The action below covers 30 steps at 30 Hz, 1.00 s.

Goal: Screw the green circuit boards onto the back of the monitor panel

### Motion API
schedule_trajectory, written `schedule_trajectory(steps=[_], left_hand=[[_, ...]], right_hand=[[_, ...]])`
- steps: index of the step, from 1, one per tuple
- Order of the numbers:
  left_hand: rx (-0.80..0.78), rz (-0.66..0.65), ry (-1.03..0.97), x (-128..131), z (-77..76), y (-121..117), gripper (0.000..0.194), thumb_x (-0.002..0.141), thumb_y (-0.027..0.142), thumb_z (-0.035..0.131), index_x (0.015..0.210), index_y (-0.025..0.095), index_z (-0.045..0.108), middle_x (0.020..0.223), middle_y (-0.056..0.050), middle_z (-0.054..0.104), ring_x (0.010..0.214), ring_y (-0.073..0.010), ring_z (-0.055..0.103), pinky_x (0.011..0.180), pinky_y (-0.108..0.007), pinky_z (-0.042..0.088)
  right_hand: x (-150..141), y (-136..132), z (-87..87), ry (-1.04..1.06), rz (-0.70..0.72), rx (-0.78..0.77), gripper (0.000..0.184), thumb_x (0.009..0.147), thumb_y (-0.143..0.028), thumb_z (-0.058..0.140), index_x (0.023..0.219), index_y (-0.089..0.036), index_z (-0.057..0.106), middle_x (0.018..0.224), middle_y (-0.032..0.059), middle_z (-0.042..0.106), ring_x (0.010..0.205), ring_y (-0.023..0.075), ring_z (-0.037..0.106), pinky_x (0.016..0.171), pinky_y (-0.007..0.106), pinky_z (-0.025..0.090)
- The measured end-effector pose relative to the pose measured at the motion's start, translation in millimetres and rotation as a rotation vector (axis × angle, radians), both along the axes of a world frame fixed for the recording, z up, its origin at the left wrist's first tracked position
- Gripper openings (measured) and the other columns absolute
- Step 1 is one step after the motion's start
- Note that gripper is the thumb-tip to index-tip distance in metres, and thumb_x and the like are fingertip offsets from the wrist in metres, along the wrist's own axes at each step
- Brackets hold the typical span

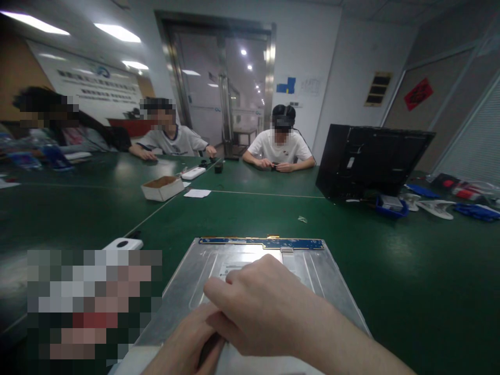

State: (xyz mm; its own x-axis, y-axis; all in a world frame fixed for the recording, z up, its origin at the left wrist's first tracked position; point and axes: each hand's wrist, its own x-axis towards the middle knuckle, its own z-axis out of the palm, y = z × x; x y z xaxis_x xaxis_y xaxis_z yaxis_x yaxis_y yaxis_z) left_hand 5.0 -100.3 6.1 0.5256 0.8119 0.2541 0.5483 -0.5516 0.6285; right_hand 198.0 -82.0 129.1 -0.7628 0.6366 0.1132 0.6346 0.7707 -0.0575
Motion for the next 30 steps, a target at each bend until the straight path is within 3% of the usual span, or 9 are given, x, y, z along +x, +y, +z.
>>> schedule_trajectory(steps=[3, 8, 11, 15, 21, 25, 30], left_hand=[[0.006, -0.007, -0.009, 0.3, 1.3, -0.3, 0.024, 0.090, 0.010, 0.045, 0.101, 0.021, 0.063, 0.104, -0.007, 0.068, 0.097, -0.0227, 0.064, 0.088, -0.032, 0.053], [0.006, -0.009, -0.022, -0.3, 1.3, -2.0, 0.025, 0.087, 0.008, 0.047, 0.101, 0.022, 0.063, 0.107, -0.006, 0.069, 0.100, -0.0224, 0.064, 0.091, -0.031, 0.052], [0.025, 0.008, -0.016, -0.4, -0.6, -1.7, 0.023, 0.086, 0.009, 0.047, 0.097, 0.021, 0.063, 0.103, -0.007, 0.069, 0.095, -0.0229, 0.064, 0.089, -0.033, 0.053], [0.053, 0.018, -0.041, 0.1, 1.6, -1.6, 0.024, 0.083, 0.008, 0.048, 0.094, 0.022, 0.064, 0.098, -0.006, 0.069, 0.091, -0.0222, 0.065, 0.085, -0.031, 0.054], [0.006, -0.007, -0.022, -0.1, 4.7, -1.7, 0.024, 0.086, 0.008, 0.047, 0.096, 0.021, 0.064, 0.100, -0.006, 0.069, 0.093, -0.0219, 0.064, 0.087, -0.031, 0.053], [-0.003, -0.013, -0.012, 0.5, 1.8, -0.1, 0.023, 0.086, 0.009, 0.046, 0.094, 0.021, 0.064, 0.098, -0.007, 0.068, 0.093, -0.0227, 0.063, 0.089, -0.032, 0.053], [0.029, -0.003, -0.027, 0.1, 2.7, -0.6, 0.023, 0.085, 0.009, 0.047, 0.094, 0.022, 0.064, 0.098, -0.007, 0.069, 0.092, -0.0228, 0.064, 0.091, -0.033, 0.053]], right_hand=[[0.3, -2.4, 4.9, 0.011, 0.048, -0.045, 0.004, 0.091, -0.025, 0.055, 0.093, -0.021, 0.054, 0.082, -0.0003, 0.068, 0.061, 0.0131, 0.054, 0.050, 0.030, 0.019], [0.6, -4.8, 8.7, 0.043, 0.077, -0.068, 0.008, 0.086, -0.021, 0.057, 0.092, -0.022, 0.052, 0.082, -0.0018, 0.066, 0.058, 0.0121, 0.051, 0.048, 0.028, 0.022], [1.5, -1.7, 4.6, 0.053, 0.050, -0.045, 0.009, 0.090, -0.030, 0.059, 0.089, -0.022, 0.054, 0.078, -0.0015, 0.066, 0.057, 0.0120, 0.050, 0.049, 0.028, 0.018], [1.7, 2.9, 0.1, 0.035, 0.001, -0.031, 0.024, 0.095, -0.043, 0.058, 0.083, -0.022, 0.057, 0.068, -0.0022, 0.065, 0.053, 0.0113, 0.048, 0.049, 0.029, 0.014], [1.4, -0.5, 4.7, 0.019, 0.030, -0.037, 0.003, 0.088, -0.024, 0.056, 0.087, -0.021, 0.055, 0.077, -0.0011, 0.067, 0.058, 0.0124, 0.050, 0.049, 0.029, 0.018], [3.1, -3.3, 7.7, 0.043, 0.060, -0.075, 0.013, 0.080, -0.023, 0.060, 0.090, -0.021, 0.052, 0.081, -0.0010, 0.066, 0.058, 0.0124, 0.050, 0.048, 0.028, 0.022], [4.2, -1.3, 6.6, 0.047, 0.039, -0.111, 0.017, 0.089, -0.037, 0.062, 0.089, -0.021, 0.057, 0.078, -0.0016, 0.067, 0.060, 0.0132, 0.055, 0.050, 0.028, 0.022]])
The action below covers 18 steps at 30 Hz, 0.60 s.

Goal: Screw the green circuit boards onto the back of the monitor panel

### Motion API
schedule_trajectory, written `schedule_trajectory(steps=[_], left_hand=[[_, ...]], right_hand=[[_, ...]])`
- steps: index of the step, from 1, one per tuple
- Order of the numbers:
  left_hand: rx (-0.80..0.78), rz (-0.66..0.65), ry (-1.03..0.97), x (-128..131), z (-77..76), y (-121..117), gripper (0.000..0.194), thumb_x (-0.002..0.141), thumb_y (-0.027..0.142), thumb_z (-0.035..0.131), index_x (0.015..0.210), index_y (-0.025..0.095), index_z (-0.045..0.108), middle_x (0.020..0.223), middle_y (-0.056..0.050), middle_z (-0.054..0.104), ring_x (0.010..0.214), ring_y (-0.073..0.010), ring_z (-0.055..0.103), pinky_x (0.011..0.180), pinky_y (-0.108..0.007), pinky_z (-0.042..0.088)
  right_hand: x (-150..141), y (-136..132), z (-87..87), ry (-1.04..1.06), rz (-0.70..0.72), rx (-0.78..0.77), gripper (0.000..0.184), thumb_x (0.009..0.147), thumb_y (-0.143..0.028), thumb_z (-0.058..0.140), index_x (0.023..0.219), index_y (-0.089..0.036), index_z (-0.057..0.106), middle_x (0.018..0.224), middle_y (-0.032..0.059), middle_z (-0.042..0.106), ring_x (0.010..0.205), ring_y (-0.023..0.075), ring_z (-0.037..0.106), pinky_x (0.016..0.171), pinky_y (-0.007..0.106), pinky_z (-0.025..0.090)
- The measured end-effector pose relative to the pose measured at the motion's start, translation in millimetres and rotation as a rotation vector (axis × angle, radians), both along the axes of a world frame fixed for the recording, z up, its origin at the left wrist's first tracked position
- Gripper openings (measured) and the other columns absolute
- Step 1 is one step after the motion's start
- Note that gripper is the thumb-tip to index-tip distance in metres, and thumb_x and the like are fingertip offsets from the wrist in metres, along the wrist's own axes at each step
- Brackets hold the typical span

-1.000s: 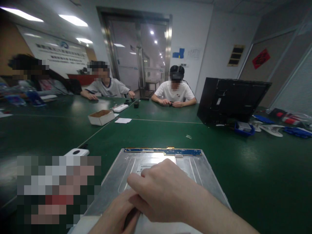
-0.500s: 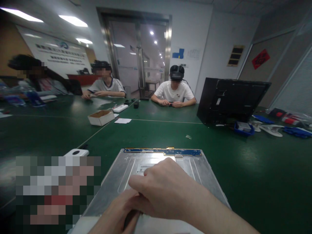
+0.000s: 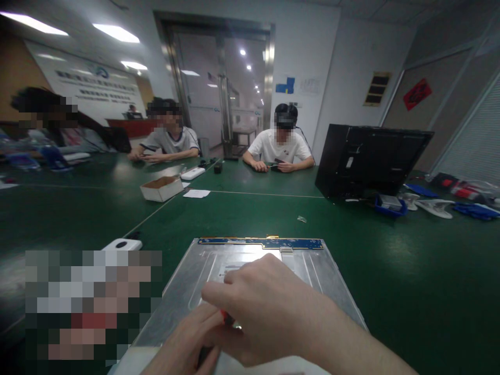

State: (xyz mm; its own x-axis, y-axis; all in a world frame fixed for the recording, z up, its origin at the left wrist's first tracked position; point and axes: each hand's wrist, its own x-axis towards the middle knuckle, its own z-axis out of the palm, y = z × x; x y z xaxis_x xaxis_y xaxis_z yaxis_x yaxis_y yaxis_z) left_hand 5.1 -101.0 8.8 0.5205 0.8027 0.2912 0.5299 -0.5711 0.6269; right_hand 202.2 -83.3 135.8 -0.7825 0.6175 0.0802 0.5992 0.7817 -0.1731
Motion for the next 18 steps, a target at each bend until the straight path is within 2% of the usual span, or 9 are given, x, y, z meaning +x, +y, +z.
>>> schedule_trajectory(steps=[3, 6, 9, 12, 15, 18], left_hand=[[0.020, -0.007, -0.007, -1.0, 0.6, -0.6, 0.024, 0.085, 0.009, 0.048, 0.096, 0.022, 0.065, 0.099, -0.007, 0.069, 0.092, -0.0223, 0.064, 0.090, -0.032, 0.054], [-0.001, -0.002, 0.008, -1.3, 0.5, -1.1, 0.025, 0.084, 0.007, 0.048, 0.095, 0.022, 0.065, 0.095, -0.006, 0.069, 0.089, -0.0214, 0.065, 0.084, -0.029, 0.054], [-0.014, -0.003, 0.018, -0.8, 1.4, -1.3, 0.022, 0.085, 0.007, 0.047, 0.091, 0.021, 0.062, 0.095, -0.006, 0.068, 0.088, -0.0210, 0.064, 0.085, -0.030, 0.054], [-0.010, -0.013, 0.021, -0.3, 3.0, -1.0, 0.021, 0.086, 0.008, 0.046, 0.090, 0.022, 0.061, 0.095, -0.006, 0.067, 0.090, -0.0214, 0.063, 0.088, -0.031, 0.053], [-0.011, -0.018, 0.032, -0.9, 1.9, -0.7, 0.021, 0.086, 0.007, 0.046, 0.092, 0.022, 0.060, 0.096, -0.005, 0.067, 0.092, -0.0217, 0.062, 0.087, -0.031, 0.052], [0.011, -0.019, 0.025, -2.0, -2.6, -0.6, 0.024, 0.085, 0.006, 0.045, 0.094, 0.022, 0.060, 0.097, -0.005, 0.066, 0.092, -0.0217, 0.063, 0.087, -0.032, 0.051]], right_hand=[[-0.6, 2.7, -2.7, -0.001, -0.034, 0.012, 0.025, 0.093, -0.044, 0.061, 0.084, -0.021, 0.059, 0.072, -0.0022, 0.066, 0.057, 0.0120, 0.052, 0.051, 0.028, 0.019], [-1.3, 4.0, -4.0, -0.018, -0.053, 0.059, 0.017, 0.096, -0.034, 0.056, 0.084, -0.021, 0.058, 0.069, -0.0016, 0.066, 0.055, 0.0113, 0.048, 0.051, 0.029, 0.016], [-1.0, 2.7, -1.9, -0.003, -0.045, 0.040, 0.005, 0.091, -0.025, 0.054, 0.092, -0.021, 0.057, 0.078, -0.0010, 0.067, 0.057, 0.0119, 0.048, 0.050, 0.029, 0.018], [0.4, 0.0, 1.7, 0.006, -0.006, -0.013, 0.012, 0.083, -0.022, 0.057, 0.095, -0.021, 0.054, 0.084, -0.0005, 0.066, 0.061, 0.0122, 0.049, 0.050, 0.028, 0.022], [1.5, -1.4, 2.4, 0.005, 0.012, -0.015, 0.016, 0.081, -0.025, 0.061, 0.093, -0.021, 0.052, 0.082, -0.0006, 0.064, 0.061, 0.0123, 0.048, 0.049, 0.027, 0.022], [0.9, 0.4, -0.7, 0.013, -0.019, 0.004, 0.018, 0.088, -0.036, 0.063, 0.093, -0.021, 0.055, 0.082, -0.0004, 0.067, 0.061, 0.0127, 0.051, 0.050, 0.027, 0.021]])
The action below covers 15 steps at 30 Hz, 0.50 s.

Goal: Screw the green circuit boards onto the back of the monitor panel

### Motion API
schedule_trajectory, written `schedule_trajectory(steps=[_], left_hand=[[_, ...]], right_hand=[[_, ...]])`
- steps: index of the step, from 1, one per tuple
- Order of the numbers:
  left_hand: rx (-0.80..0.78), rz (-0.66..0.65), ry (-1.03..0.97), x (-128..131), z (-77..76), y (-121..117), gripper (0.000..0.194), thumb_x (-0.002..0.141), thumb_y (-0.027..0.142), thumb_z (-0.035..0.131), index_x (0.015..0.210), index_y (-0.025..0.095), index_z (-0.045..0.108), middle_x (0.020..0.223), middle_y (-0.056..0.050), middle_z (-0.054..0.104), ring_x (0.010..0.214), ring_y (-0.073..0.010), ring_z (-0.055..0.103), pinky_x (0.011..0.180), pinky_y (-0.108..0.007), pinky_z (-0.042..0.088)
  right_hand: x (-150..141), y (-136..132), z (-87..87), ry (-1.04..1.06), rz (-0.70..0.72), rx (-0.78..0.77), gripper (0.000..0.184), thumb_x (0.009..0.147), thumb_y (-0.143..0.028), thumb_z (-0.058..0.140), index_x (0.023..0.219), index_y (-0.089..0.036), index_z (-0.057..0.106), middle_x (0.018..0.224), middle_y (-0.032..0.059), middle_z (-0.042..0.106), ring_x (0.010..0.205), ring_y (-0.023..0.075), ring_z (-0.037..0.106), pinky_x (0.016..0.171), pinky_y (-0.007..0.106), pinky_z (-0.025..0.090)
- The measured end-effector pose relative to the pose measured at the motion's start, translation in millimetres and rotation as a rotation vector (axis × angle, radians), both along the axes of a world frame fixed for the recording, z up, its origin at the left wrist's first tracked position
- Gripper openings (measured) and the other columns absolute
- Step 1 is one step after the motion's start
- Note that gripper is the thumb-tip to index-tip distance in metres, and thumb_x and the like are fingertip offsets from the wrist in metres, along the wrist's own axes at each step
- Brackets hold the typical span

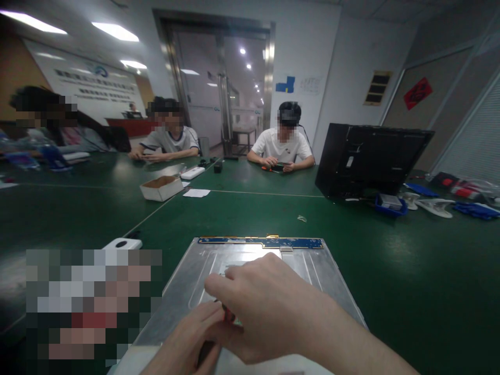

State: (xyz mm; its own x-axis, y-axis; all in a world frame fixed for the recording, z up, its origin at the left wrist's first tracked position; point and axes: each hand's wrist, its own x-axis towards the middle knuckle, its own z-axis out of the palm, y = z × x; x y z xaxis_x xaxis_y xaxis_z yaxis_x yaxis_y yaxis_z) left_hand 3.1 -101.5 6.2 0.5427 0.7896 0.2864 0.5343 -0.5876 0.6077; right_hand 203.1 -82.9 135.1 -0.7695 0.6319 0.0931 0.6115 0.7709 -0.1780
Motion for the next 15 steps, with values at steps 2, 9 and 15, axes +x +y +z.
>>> schedule_trajectory(steps=[2, 9, 15], left_hand=[[-0.002, -0.011, -0.004, -0.4, -2.8, -0.1, 0.026, 0.085, 0.005, 0.044, 0.096, 0.022, 0.061, 0.099, -0.005, 0.066, 0.094, -0.0217, 0.063, 0.087, -0.032, 0.051], [-0.036, -0.004, 0.010, 0.4, -0.3, -0.2, 0.024, 0.086, 0.006, 0.045, 0.095, 0.022, 0.060, 0.098, -0.005, 0.066, 0.092, -0.0212, 0.063, 0.086, -0.031, 0.051], [-0.030, 0.002, 0.018, 1.2, 1.4, 0.7, 0.022, 0.086, 0.007, 0.045, 0.093, 0.022, 0.060, 0.097, -0.006, 0.067, 0.092, -0.0221, 0.062, 0.086, -0.032, 0.052]], right_hand=[[-1.0, 2.5, -2.6, -0.005, -0.039, 0.019, 0.023, 0.092, -0.044, 0.062, 0.090, -0.021, 0.057, 0.078, -0.0005, 0.068, 0.060, 0.0129, 0.052, 0.051, 0.028, 0.019], [-2.3, 4.3, -2.1, -0.006, -0.044, 0.051, 0.007, 0.090, -0.026, 0.059, 0.088, -0.020, 0.056, 0.077, -0.0006, 0.067, 0.058, 0.0123, 0.048, 0.050, 0.028, 0.018], [0.9, -0.7, 2.1, 0.036, 0.046, 0.001, 0.016, 0.080, -0.024, 0.062, 0.092, -0.020, 0.052, 0.083, -0.0002, 0.065, 0.062, 0.0129, 0.049, 0.049, 0.027, 0.022]])
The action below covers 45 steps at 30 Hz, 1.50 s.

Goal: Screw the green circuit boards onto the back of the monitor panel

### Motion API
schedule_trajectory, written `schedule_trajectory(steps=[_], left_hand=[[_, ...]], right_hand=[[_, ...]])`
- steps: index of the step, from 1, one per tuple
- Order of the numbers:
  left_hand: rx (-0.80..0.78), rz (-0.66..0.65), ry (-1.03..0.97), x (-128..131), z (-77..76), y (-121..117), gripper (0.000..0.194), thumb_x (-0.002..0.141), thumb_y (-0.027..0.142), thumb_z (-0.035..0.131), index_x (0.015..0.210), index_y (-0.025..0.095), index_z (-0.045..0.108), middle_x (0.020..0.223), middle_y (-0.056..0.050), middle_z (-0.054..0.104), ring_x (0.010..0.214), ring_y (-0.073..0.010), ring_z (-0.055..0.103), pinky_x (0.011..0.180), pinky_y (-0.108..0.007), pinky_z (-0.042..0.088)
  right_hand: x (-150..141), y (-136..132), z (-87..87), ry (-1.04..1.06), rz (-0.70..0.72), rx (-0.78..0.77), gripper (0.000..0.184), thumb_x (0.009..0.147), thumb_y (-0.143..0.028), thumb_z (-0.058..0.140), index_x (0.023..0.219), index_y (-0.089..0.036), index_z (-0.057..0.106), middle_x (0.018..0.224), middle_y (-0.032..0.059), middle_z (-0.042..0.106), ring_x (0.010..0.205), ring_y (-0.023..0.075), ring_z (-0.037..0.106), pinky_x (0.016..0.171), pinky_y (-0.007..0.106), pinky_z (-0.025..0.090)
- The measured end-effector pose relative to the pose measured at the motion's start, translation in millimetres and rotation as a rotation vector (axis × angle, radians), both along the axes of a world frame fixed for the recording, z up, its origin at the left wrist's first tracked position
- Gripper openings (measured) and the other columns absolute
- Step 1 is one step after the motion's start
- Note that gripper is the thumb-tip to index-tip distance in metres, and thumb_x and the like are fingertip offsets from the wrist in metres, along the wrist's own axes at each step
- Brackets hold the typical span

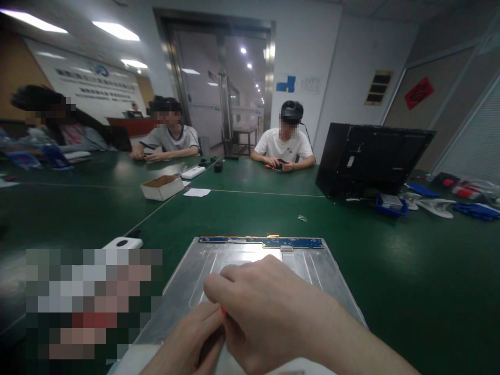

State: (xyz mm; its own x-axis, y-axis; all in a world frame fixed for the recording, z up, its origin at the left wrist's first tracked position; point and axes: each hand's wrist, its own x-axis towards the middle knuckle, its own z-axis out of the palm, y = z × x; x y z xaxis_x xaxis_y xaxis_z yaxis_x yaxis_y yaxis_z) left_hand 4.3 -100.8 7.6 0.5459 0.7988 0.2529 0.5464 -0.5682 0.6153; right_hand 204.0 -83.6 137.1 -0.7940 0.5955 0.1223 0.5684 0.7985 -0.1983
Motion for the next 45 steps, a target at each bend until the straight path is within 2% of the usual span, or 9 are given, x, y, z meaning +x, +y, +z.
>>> schedule_trajectory(steps=[6, 12, 15, 23, 27, 31, 34, 40, 45], left_hand=[[0.044, -0.001, -0.037, -0.6, -2.7, -0.4, 0.025, 0.086, 0.008, 0.046, 0.098, 0.023, 0.061, 0.100, -0.005, 0.067, 0.094, -0.0224, 0.064, 0.087, -0.032, 0.052], [-0.002, -0.006, -0.011, -1.1, -1.3, -1.1, 0.023, 0.087, 0.007, 0.044, 0.095, 0.021, 0.059, 0.099, -0.006, 0.066, 0.092, -0.0216, 0.062, 0.085, -0.032, 0.052], [0.001, -0.006, -0.010, -0.3, -2.0, -0.3, 0.021, 0.087, 0.008, 0.043, 0.093, 0.021, 0.059, 0.098, -0.006, 0.065, 0.093, -0.0219, 0.061, 0.088, -0.033, 0.051], [0.071, 0.006, -0.030, -0.7, -3.9, -0.2, 0.022, 0.085, 0.009, 0.045, 0.094, 0.022, 0.061, 0.096, -0.006, 0.067, 0.092, -0.0223, 0.064, 0.086, -0.031, 0.053], [0.049, 0.008, -0.041, -0.5, -1.7, -0.4, 0.022, 0.085, 0.008, 0.046, 0.093, 0.022, 0.061, 0.096, -0.006, 0.068, 0.090, -0.0210, 0.065, 0.084, -0.030, 0.053], [0.033, 0.008, -0.030, 1.3, 0.1, -0.2, 0.020, 0.085, 0.009, 0.046, 0.090, 0.021, 0.061, 0.094, -0.006, 0.068, 0.088, -0.0214, 0.064, 0.084, -0.031, 0.054], [0.029, 0.007, -0.031, 1.4, 0.1, -0.5, 0.022, 0.085, 0.009, 0.046, 0.093, 0.021, 0.063, 0.096, -0.007, 0.068, 0.091, -0.0224, 0.064, 0.084, -0.031, 0.055], [0.047, 0.021, -0.038, 0.2, -0.2, -1.8, 0.025, 0.085, 0.007, 0.045, 0.094, 0.021, 0.063, 0.095, -0.006, 0.068, 0.091, -0.0219, 0.064, 0.086, -0.032, 0.054], [0.044, 0.009, -0.053, 1.1, 0.9, -0.6, 0.027, 0.084, 0.006, 0.046, 0.097, 0.022, 0.063, 0.098, -0.006, 0.068, 0.092, -0.0217, 0.065, 0.085, -0.031, 0.054]], right_hand=[[-1.4, 3.9, -3.5, -0.049, -0.062, 0.005, 0.022, 0.091, -0.042, 0.063, 0.087, -0.022, 0.055, 0.073, -0.0024, 0.066, 0.058, 0.0122, 0.048, 0.050, 0.027, 0.018], [-1.9, 4.1, -4.9, -0.056, -0.074, 0.052, 0.007, 0.090, -0.026, 0.058, 0.087, -0.021, 0.054, 0.074, -0.0026, 0.065, 0.055, 0.0115, 0.044, 0.049, 0.028, 0.018], [-0.5, 0.8, -2.5, -0.024, -0.022, 0.025, 0.012, 0.082, -0.022, 0.060, 0.091, -0.021, 0.052, 0.082, -0.0021, 0.065, 0.059, 0.0119, 0.046, 0.048, 0.026, 0.021], [-0.9, 3.7, -3.7, -0.043, -0.050, 0.026, 0.023, 0.091, -0.045, 0.062, 0.089, -0.023, 0.055, 0.076, -0.0026, 0.066, 0.058, 0.0125, 0.048, 0.050, 0.028, 0.018], [-1.8, 6.1, -5.6, -0.057, -0.073, 0.072, 0.017, 0.094, -0.034, 0.057, 0.083, -0.022, 0.055, 0.070, -0.0028, 0.064, 0.056, 0.0116, 0.044, 0.050, 0.029, 0.016], [-1.9, 2.1, -3.9, -0.032, -0.031, 0.052, 0.006, 0.084, -0.023, 0.059, 0.086, -0.021, 0.053, 0.079, -0.0017, 0.065, 0.060, 0.0121, 0.047, 0.049, 0.028, 0.020], [-1.6, -0.8, -1.9, -0.021, -0.002, 0.028, 0.014, 0.079, -0.023, 0.061, 0.090, -0.021, 0.052, 0.083, -0.0010, 0.064, 0.062, 0.0129, 0.050, 0.049, 0.028, 0.023], [-2.3, 2.6, -1.6, -0.057, -0.075, 0.008, 0.021, 0.091, -0.042, 0.064, 0.092, -0.021, 0.057, 0.080, -0.0008, 0.067, 0.063, 0.0141, 0.055, 0.051, 0.029, 0.021], [-2.7, 4.4, -3.4, -0.086, -0.092, 0.040, 0.017, 0.095, -0.035, 0.058, 0.086, -0.021, 0.057, 0.073, -0.0016, 0.066, 0.057, 0.0125, 0.050, 0.050, 0.029, 0.016]])
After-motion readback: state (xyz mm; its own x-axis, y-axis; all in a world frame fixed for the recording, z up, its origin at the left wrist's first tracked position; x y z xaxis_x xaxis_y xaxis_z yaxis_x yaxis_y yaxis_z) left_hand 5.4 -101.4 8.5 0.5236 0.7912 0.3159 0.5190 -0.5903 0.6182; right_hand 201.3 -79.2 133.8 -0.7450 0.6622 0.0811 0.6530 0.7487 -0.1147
